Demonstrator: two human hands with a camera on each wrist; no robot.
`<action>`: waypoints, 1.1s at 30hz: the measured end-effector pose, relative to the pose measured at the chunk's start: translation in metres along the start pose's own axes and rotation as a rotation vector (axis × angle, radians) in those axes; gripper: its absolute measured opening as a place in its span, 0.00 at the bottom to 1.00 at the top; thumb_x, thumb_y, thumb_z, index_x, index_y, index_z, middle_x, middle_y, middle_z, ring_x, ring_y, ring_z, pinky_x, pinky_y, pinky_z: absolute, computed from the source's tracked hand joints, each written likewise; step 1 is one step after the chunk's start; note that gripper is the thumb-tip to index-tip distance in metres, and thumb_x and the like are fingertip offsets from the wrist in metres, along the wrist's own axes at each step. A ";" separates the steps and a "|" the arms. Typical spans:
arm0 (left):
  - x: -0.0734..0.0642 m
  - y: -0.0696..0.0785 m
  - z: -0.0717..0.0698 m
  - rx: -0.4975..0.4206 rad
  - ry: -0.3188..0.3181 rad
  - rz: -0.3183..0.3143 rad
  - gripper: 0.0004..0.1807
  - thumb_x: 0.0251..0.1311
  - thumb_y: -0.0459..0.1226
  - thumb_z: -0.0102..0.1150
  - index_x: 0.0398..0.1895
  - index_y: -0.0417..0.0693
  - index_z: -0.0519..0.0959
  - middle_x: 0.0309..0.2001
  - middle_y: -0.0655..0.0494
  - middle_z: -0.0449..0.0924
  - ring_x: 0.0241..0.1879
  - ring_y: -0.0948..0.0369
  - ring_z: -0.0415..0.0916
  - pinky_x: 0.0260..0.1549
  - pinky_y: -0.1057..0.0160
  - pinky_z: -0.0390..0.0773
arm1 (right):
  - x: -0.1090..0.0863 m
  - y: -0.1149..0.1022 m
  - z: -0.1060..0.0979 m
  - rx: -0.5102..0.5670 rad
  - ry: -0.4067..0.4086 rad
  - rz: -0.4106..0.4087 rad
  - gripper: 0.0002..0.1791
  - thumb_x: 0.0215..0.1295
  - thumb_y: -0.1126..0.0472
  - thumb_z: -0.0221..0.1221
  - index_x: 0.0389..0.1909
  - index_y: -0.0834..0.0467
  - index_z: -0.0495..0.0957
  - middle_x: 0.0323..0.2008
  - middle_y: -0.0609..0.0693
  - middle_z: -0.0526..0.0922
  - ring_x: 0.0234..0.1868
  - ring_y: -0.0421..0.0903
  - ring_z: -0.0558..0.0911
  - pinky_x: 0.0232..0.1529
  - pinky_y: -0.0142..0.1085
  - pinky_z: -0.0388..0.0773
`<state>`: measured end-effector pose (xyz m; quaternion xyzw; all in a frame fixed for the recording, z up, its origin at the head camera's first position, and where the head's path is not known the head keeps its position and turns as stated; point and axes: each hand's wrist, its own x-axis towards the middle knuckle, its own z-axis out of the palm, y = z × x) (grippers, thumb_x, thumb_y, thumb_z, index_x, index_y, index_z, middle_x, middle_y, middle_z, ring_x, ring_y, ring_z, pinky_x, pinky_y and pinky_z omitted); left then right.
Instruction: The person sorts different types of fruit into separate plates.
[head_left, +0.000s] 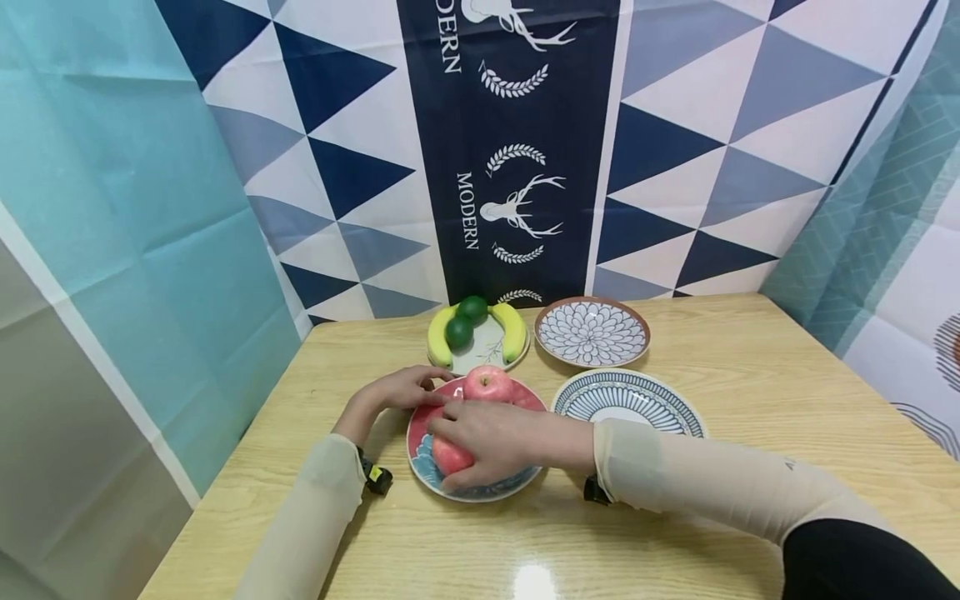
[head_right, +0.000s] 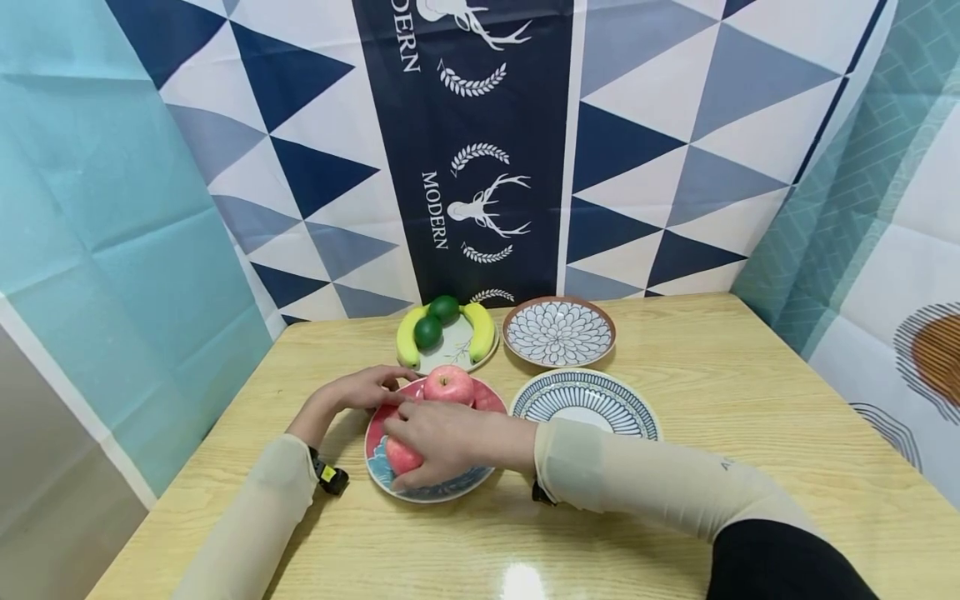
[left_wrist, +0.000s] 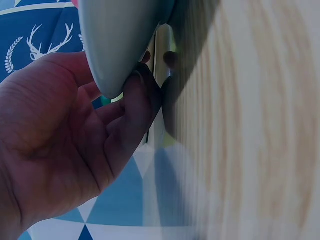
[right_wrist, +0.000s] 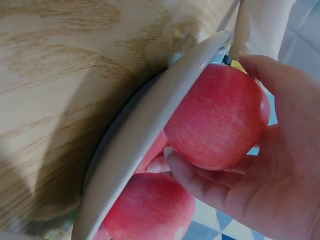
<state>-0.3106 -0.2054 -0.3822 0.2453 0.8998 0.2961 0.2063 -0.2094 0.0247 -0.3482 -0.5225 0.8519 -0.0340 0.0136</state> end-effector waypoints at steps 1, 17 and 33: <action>0.000 0.000 0.000 0.006 0.000 0.001 0.19 0.75 0.42 0.60 0.67 0.54 0.80 0.44 0.52 0.80 0.43 0.55 0.73 0.44 0.57 0.72 | 0.000 0.000 0.000 -0.002 0.000 0.001 0.43 0.67 0.28 0.62 0.74 0.51 0.70 0.65 0.49 0.76 0.60 0.43 0.77 0.63 0.41 0.78; 0.000 -0.003 0.001 -0.008 0.013 -0.009 0.24 0.70 0.30 0.55 0.68 0.51 0.79 0.54 0.48 0.80 0.50 0.51 0.73 0.49 0.54 0.74 | -0.011 0.005 -0.027 0.053 0.058 0.047 0.49 0.67 0.25 0.60 0.79 0.51 0.65 0.74 0.51 0.71 0.71 0.49 0.74 0.69 0.50 0.74; -0.002 0.003 0.002 -0.023 0.029 -0.045 0.20 0.73 0.43 0.63 0.65 0.54 0.81 0.59 0.48 0.80 0.57 0.50 0.74 0.60 0.48 0.76 | -0.045 0.031 -0.050 0.128 0.160 0.201 0.47 0.64 0.20 0.56 0.75 0.45 0.71 0.67 0.46 0.76 0.60 0.43 0.79 0.60 0.45 0.80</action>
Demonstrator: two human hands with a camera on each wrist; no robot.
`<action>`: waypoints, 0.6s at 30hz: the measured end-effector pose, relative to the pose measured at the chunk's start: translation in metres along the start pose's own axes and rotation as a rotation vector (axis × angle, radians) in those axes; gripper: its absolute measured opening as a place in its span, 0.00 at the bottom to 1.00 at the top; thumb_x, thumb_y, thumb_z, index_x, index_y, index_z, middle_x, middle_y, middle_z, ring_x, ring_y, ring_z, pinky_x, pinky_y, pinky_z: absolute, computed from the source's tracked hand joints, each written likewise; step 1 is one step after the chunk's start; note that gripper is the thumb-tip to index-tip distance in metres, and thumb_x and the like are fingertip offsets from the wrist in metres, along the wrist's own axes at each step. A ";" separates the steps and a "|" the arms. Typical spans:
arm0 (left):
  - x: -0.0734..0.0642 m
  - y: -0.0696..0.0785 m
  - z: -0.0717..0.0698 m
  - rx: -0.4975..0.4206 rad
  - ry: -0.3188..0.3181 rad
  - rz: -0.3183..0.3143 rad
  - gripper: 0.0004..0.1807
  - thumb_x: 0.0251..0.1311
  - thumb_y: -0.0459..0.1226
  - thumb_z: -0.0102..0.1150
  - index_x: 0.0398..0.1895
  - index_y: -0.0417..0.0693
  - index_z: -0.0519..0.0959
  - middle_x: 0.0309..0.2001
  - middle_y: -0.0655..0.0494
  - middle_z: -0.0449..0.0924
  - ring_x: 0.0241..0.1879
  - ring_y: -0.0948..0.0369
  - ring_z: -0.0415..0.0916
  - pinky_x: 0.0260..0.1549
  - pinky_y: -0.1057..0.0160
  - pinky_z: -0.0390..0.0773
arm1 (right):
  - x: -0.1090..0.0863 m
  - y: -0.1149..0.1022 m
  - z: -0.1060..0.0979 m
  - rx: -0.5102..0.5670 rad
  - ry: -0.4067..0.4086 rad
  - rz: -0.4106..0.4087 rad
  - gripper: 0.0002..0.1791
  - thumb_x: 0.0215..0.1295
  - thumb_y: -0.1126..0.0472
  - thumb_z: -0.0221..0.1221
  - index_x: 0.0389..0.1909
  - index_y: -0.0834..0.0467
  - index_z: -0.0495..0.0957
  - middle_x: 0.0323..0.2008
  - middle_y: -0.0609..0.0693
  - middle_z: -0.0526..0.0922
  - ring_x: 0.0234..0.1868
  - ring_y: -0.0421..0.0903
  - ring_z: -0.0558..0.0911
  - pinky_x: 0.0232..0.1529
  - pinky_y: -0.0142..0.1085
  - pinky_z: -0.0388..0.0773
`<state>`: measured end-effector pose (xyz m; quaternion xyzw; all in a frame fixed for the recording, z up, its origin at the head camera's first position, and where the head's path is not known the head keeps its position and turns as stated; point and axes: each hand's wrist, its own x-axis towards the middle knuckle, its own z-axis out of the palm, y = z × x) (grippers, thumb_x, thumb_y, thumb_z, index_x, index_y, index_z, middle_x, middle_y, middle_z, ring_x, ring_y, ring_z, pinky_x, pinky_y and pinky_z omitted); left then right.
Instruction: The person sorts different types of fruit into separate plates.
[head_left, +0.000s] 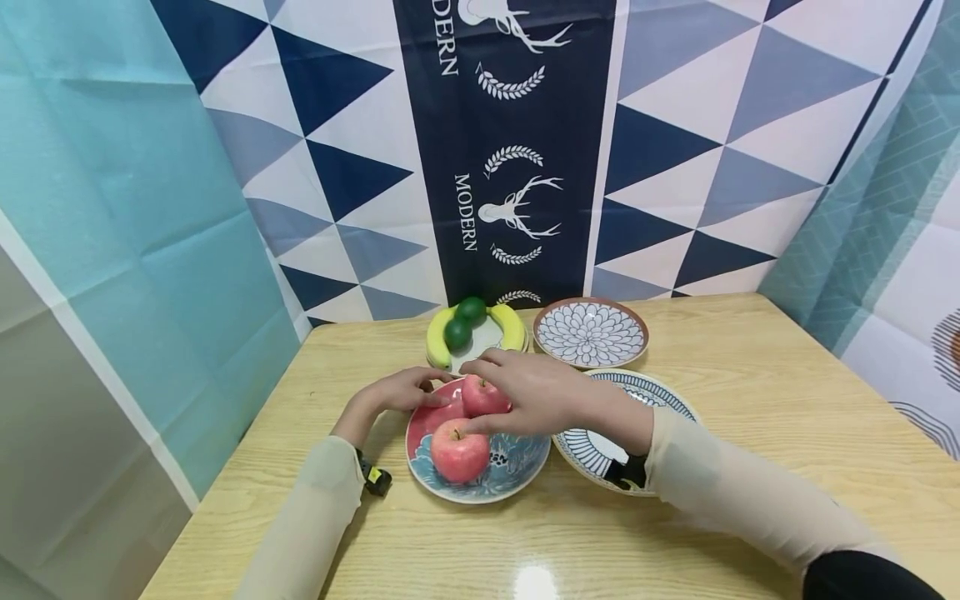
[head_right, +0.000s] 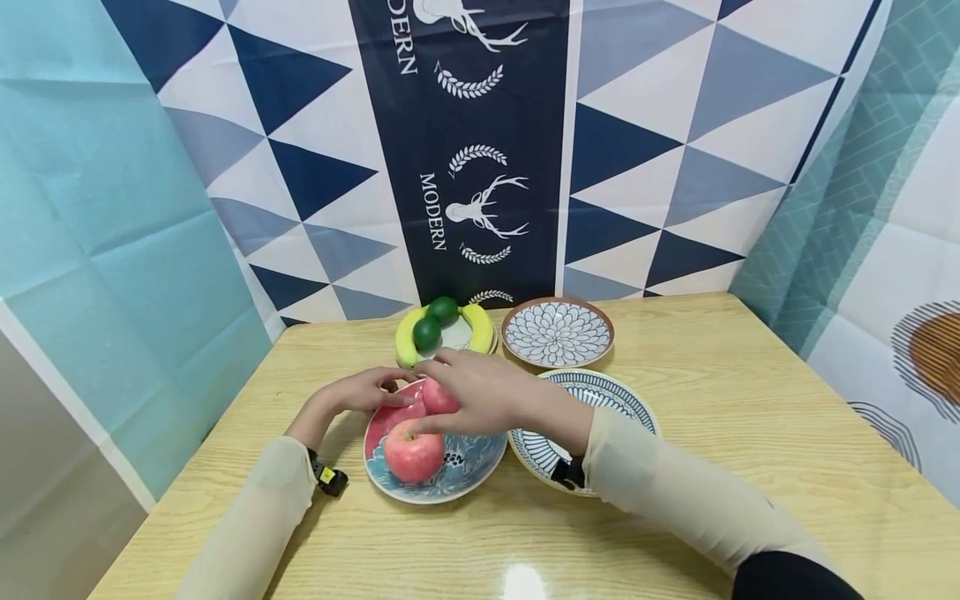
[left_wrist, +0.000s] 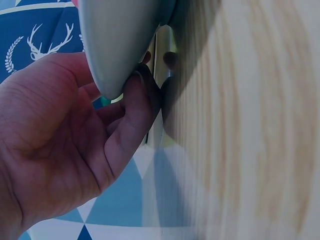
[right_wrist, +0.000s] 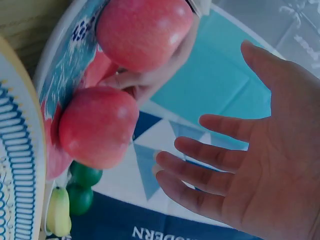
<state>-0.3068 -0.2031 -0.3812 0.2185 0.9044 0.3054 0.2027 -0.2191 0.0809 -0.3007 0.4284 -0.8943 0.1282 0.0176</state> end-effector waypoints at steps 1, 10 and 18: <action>0.000 0.000 0.000 -0.002 -0.003 -0.001 0.20 0.73 0.43 0.63 0.65 0.54 0.81 0.59 0.48 0.80 0.57 0.50 0.74 0.59 0.49 0.77 | -0.002 0.002 -0.001 0.014 0.001 0.016 0.46 0.64 0.20 0.56 0.75 0.45 0.71 0.67 0.46 0.76 0.60 0.44 0.79 0.60 0.46 0.80; -0.002 -0.002 0.000 -0.022 -0.007 0.009 0.22 0.73 0.44 0.64 0.66 0.51 0.79 0.57 0.46 0.79 0.53 0.50 0.73 0.50 0.55 0.76 | -0.016 0.017 -0.013 0.083 0.023 0.102 0.44 0.68 0.22 0.54 0.76 0.45 0.70 0.69 0.48 0.75 0.64 0.47 0.78 0.63 0.52 0.78; 0.000 -0.002 0.001 -0.036 -0.025 0.010 0.24 0.73 0.44 0.64 0.68 0.48 0.78 0.44 0.48 0.77 0.42 0.54 0.73 0.39 0.60 0.74 | -0.025 0.031 -0.018 0.057 0.052 0.134 0.45 0.68 0.21 0.52 0.76 0.46 0.70 0.71 0.50 0.74 0.68 0.53 0.77 0.65 0.56 0.76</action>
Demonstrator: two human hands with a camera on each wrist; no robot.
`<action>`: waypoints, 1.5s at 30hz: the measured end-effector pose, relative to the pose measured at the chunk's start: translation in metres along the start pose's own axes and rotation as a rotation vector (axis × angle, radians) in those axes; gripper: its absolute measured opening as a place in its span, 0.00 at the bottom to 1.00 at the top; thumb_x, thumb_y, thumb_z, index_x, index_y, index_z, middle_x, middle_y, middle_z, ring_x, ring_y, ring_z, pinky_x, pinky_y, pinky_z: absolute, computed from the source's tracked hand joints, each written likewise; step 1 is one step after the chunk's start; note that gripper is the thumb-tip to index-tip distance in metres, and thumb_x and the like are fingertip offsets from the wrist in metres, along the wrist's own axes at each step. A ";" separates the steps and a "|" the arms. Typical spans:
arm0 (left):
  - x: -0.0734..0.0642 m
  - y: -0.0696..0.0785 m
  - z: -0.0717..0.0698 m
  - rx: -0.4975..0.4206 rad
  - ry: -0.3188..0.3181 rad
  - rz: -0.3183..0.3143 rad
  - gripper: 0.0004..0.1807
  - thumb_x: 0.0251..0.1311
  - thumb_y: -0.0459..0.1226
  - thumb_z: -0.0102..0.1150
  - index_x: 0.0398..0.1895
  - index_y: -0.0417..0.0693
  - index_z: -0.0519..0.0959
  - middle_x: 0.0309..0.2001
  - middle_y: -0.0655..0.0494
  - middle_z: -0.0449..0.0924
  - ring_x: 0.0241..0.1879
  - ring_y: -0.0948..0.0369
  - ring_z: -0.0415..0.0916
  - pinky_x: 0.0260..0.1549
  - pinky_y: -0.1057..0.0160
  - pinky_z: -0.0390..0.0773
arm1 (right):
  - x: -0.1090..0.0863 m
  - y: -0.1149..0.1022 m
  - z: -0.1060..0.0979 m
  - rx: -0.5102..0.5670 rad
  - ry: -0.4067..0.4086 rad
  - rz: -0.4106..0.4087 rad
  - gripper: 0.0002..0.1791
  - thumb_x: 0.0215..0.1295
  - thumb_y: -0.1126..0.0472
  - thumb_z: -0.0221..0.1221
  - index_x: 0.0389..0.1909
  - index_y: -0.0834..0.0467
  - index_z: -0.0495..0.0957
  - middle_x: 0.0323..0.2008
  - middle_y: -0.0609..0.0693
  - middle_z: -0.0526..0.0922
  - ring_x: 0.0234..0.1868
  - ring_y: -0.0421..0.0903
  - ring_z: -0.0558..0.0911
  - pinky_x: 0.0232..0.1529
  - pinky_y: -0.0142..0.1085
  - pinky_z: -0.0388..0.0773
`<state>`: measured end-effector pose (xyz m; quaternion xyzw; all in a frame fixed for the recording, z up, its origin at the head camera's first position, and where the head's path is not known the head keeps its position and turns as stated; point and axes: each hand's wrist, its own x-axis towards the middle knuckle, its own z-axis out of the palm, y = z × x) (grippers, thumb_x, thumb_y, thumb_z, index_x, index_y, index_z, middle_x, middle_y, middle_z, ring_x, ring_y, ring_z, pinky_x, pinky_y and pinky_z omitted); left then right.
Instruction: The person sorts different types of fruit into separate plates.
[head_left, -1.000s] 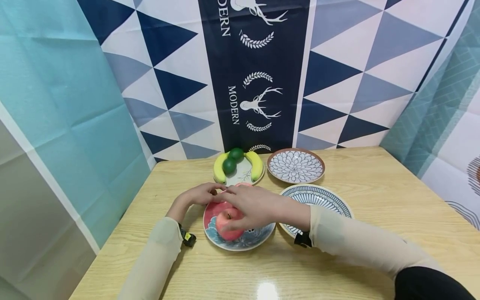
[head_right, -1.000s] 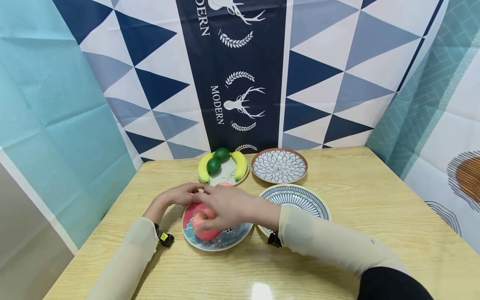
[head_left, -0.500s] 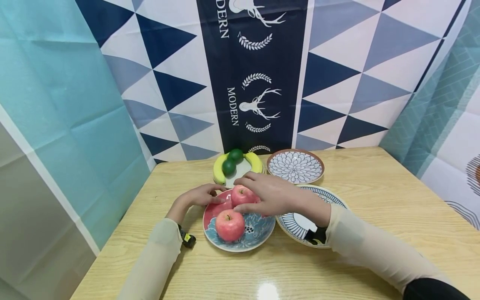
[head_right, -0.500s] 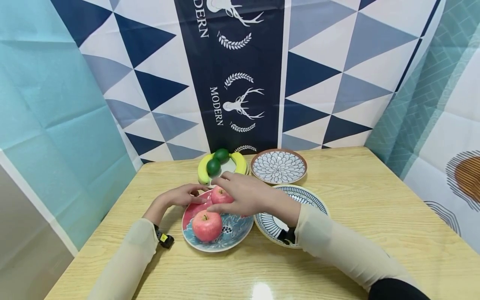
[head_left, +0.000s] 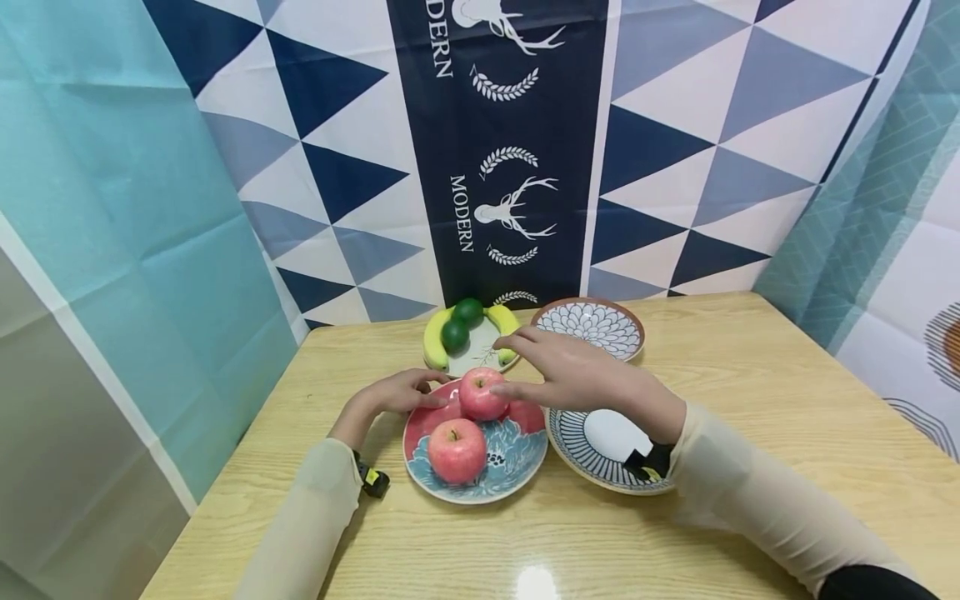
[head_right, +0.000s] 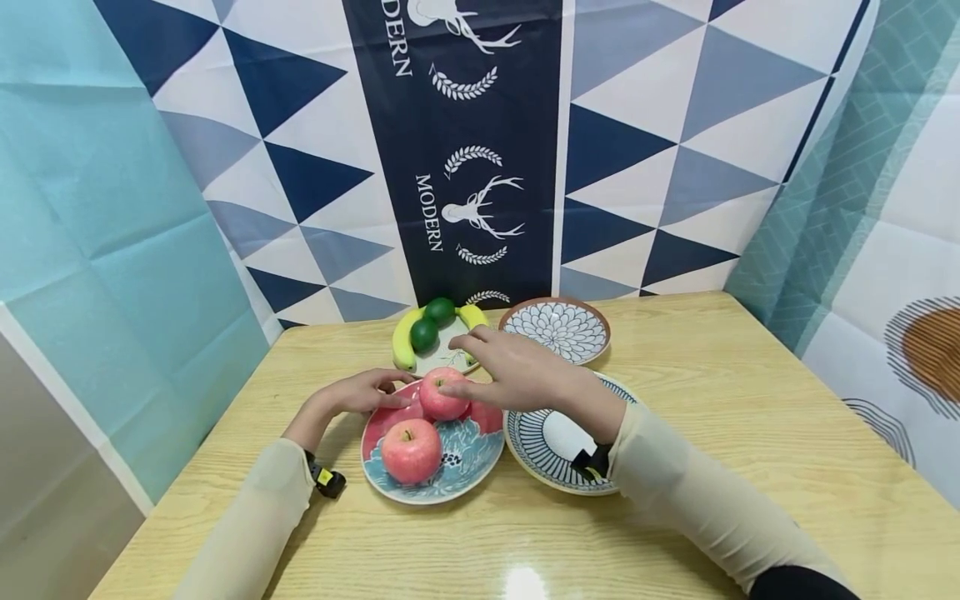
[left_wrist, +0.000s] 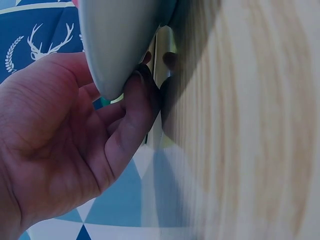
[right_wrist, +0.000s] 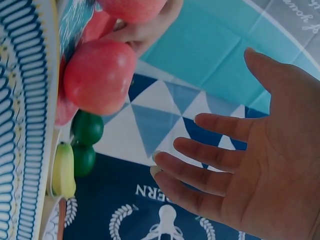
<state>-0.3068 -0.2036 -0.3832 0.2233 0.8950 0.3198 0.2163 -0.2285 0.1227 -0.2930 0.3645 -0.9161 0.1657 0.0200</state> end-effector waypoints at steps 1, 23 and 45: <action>0.000 0.000 0.000 0.002 -0.001 -0.004 0.24 0.73 0.44 0.63 0.68 0.48 0.77 0.44 0.49 0.77 0.42 0.54 0.73 0.39 0.60 0.74 | 0.000 0.002 -0.001 -0.008 0.006 0.006 0.45 0.68 0.21 0.53 0.76 0.46 0.70 0.71 0.50 0.74 0.68 0.52 0.77 0.66 0.56 0.75; 0.000 0.002 -0.003 0.030 0.009 -0.017 0.24 0.73 0.45 0.63 0.69 0.50 0.78 0.53 0.49 0.79 0.50 0.53 0.73 0.48 0.57 0.74 | -0.028 0.064 -0.027 -0.069 0.073 0.160 0.43 0.72 0.29 0.58 0.75 0.55 0.71 0.74 0.61 0.70 0.75 0.64 0.68 0.71 0.64 0.64; -0.002 0.002 0.002 -0.013 -0.003 -0.033 0.23 0.72 0.44 0.64 0.67 0.51 0.78 0.53 0.49 0.78 0.50 0.53 0.73 0.44 0.58 0.75 | -0.064 0.112 -0.023 -0.099 0.004 0.232 0.31 0.71 0.41 0.66 0.58 0.64 0.82 0.50 0.61 0.87 0.47 0.56 0.87 0.49 0.55 0.82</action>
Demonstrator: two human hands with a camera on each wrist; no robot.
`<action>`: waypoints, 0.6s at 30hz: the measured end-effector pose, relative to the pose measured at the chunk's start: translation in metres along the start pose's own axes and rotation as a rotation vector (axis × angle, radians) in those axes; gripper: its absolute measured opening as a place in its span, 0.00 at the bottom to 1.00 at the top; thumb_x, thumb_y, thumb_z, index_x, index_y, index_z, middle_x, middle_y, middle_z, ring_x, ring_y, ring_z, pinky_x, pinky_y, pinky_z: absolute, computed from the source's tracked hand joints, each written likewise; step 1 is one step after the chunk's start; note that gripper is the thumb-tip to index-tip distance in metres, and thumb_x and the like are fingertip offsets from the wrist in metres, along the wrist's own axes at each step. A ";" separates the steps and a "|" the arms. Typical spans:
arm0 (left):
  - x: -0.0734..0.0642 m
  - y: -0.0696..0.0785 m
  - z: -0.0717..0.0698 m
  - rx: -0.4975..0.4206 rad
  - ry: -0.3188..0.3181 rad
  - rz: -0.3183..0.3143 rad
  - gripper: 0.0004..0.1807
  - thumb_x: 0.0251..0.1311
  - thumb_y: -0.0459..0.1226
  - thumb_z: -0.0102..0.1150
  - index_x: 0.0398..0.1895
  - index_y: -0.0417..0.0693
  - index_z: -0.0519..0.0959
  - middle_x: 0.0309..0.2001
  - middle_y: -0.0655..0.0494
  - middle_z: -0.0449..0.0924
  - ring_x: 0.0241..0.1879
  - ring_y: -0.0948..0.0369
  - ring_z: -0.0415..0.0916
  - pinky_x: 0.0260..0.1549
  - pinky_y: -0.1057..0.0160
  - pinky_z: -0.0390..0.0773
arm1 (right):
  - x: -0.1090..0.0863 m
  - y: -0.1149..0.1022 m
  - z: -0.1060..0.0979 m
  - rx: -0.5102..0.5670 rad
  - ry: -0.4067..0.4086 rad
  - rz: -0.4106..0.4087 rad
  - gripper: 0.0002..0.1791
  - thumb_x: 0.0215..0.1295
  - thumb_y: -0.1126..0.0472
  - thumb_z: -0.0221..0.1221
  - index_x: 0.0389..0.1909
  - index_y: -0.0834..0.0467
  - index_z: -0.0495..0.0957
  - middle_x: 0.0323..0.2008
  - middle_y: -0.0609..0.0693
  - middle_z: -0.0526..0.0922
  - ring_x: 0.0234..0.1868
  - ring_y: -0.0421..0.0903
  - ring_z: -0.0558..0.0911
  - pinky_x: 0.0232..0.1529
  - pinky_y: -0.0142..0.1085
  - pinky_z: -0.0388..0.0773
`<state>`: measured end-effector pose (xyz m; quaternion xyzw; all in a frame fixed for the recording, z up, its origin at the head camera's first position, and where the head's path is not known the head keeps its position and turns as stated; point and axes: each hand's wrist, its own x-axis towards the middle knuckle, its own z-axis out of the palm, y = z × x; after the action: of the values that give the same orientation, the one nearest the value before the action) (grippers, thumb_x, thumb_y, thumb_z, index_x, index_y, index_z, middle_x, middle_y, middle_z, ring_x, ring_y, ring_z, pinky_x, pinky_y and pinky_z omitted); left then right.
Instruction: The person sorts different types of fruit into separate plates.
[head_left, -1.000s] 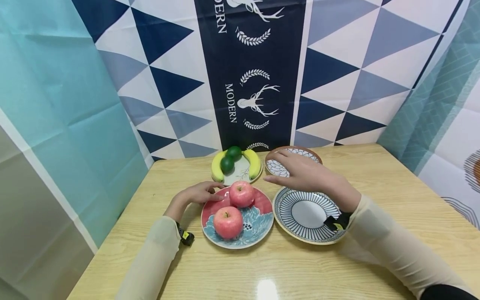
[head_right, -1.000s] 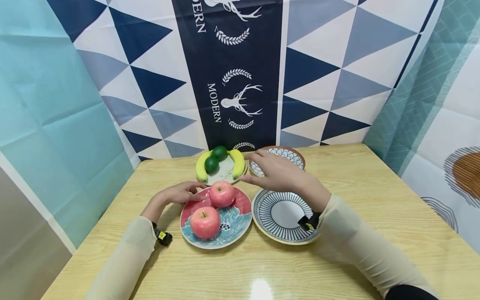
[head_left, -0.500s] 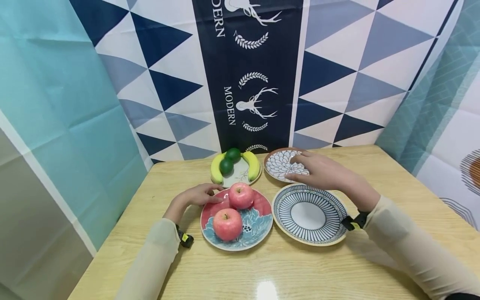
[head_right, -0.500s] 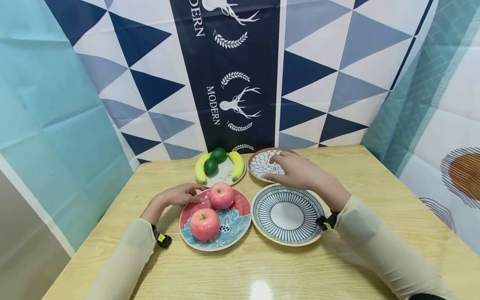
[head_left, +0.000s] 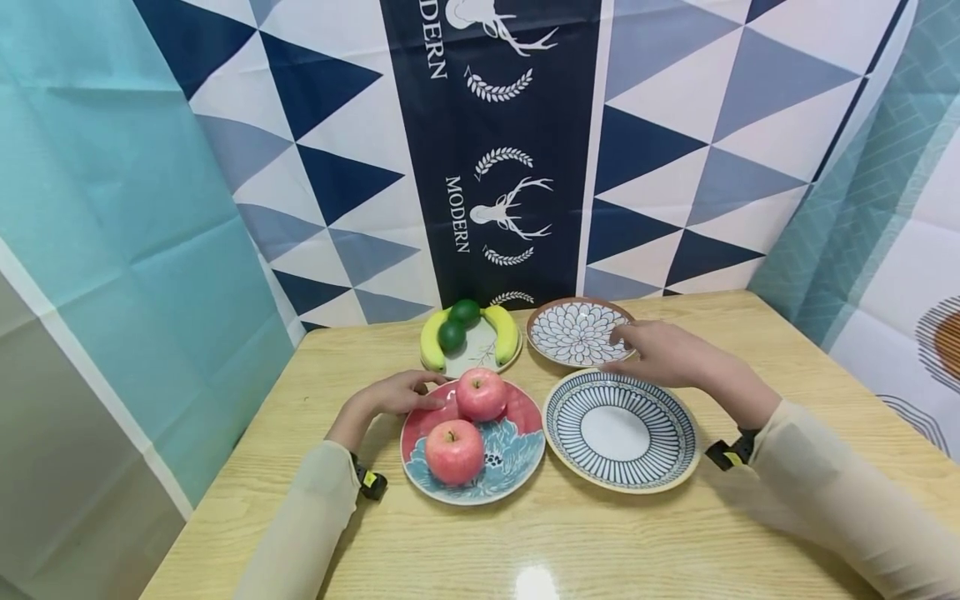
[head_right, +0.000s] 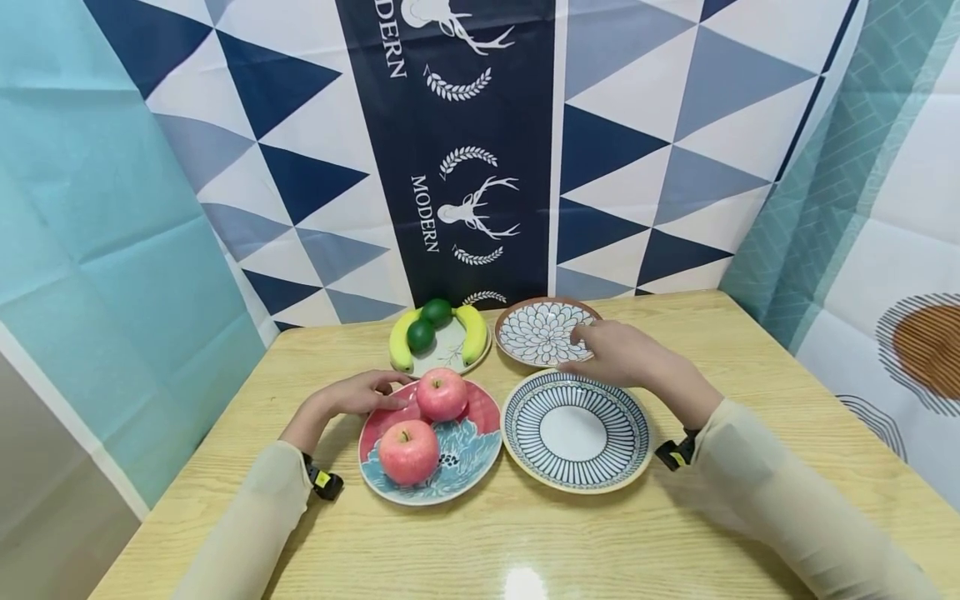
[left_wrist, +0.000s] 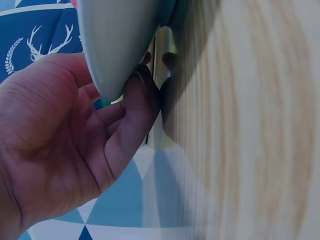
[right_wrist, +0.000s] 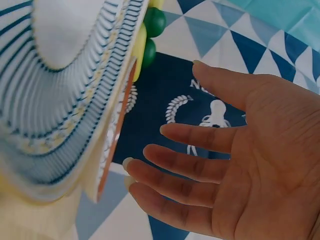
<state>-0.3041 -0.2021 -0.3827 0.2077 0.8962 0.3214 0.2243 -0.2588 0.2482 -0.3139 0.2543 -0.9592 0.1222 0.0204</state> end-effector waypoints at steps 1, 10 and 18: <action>0.000 0.000 0.000 -0.001 0.000 0.000 0.23 0.72 0.44 0.64 0.67 0.51 0.78 0.52 0.49 0.78 0.49 0.53 0.73 0.43 0.59 0.75 | -0.001 0.001 0.001 0.000 -0.007 -0.003 0.30 0.71 0.42 0.67 0.57 0.64 0.82 0.50 0.61 0.87 0.47 0.56 0.87 0.49 0.55 0.82; -0.001 0.001 -0.002 -0.010 0.000 -0.005 0.25 0.73 0.44 0.64 0.70 0.50 0.77 0.51 0.48 0.77 0.48 0.53 0.73 0.41 0.60 0.75 | -0.007 0.016 0.010 0.008 -0.062 -0.010 0.28 0.71 0.43 0.67 0.53 0.65 0.82 0.48 0.61 0.87 0.50 0.62 0.86 0.51 0.58 0.82; -0.001 0.001 -0.001 0.004 0.000 -0.004 0.22 0.73 0.43 0.64 0.67 0.52 0.78 0.52 0.50 0.79 0.49 0.53 0.73 0.44 0.59 0.75 | -0.008 0.026 0.019 0.009 -0.132 0.016 0.27 0.71 0.42 0.67 0.50 0.64 0.82 0.41 0.55 0.87 0.42 0.52 0.85 0.44 0.52 0.83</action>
<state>-0.3035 -0.2025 -0.3810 0.2062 0.8973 0.3192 0.2248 -0.2645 0.2691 -0.3387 0.2542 -0.9598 0.1096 -0.0451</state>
